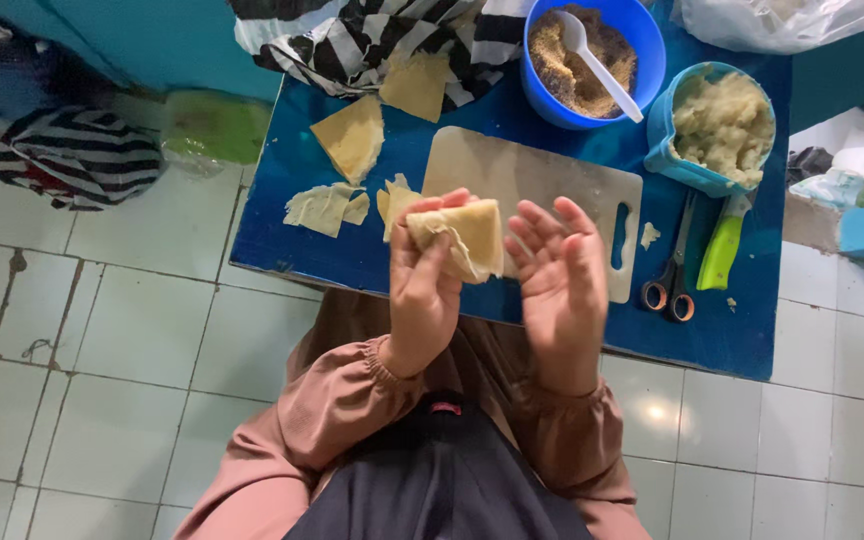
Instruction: The person sits on the floor at a low blue table and folds thin pastry wrapper sheets into triangular parcels one at a time, stacking the folded pieces on a cutting board. They occasionally scoop filling from a bowl with a spoon and handle the dough-like filling while continuing to fold wrappers.
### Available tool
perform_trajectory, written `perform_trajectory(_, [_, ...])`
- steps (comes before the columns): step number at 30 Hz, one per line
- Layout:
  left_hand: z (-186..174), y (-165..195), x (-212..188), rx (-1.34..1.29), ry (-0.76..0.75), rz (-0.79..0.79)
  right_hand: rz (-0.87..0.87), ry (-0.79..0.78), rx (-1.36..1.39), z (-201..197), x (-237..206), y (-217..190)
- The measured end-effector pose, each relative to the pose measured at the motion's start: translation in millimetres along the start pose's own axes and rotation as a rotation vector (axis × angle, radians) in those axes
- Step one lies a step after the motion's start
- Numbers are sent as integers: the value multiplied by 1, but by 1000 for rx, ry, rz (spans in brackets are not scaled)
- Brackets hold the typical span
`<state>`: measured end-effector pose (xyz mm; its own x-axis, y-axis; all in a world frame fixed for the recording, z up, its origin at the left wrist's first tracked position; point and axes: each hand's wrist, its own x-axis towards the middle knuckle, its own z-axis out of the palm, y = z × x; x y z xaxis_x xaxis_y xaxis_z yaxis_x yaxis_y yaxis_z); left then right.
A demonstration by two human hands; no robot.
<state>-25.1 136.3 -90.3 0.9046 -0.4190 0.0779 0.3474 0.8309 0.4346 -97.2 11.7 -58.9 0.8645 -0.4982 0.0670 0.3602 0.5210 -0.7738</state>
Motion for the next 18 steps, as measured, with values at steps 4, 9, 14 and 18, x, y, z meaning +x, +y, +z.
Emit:
perform_trajectory(4, [6,5,-16,37,-125,56,238,20,79,10,-9,9])
perform_trajectory(9, [12,21,-23,-35,-85,-61,453,127,424,-14,-20,18])
perform_trajectory(14, [19,20,-7,49,78,-119,321,260,424,-46,-12,25])
perform_trajectory(18, [23,18,14,15,224,-31,309,394,452,-55,5,1])
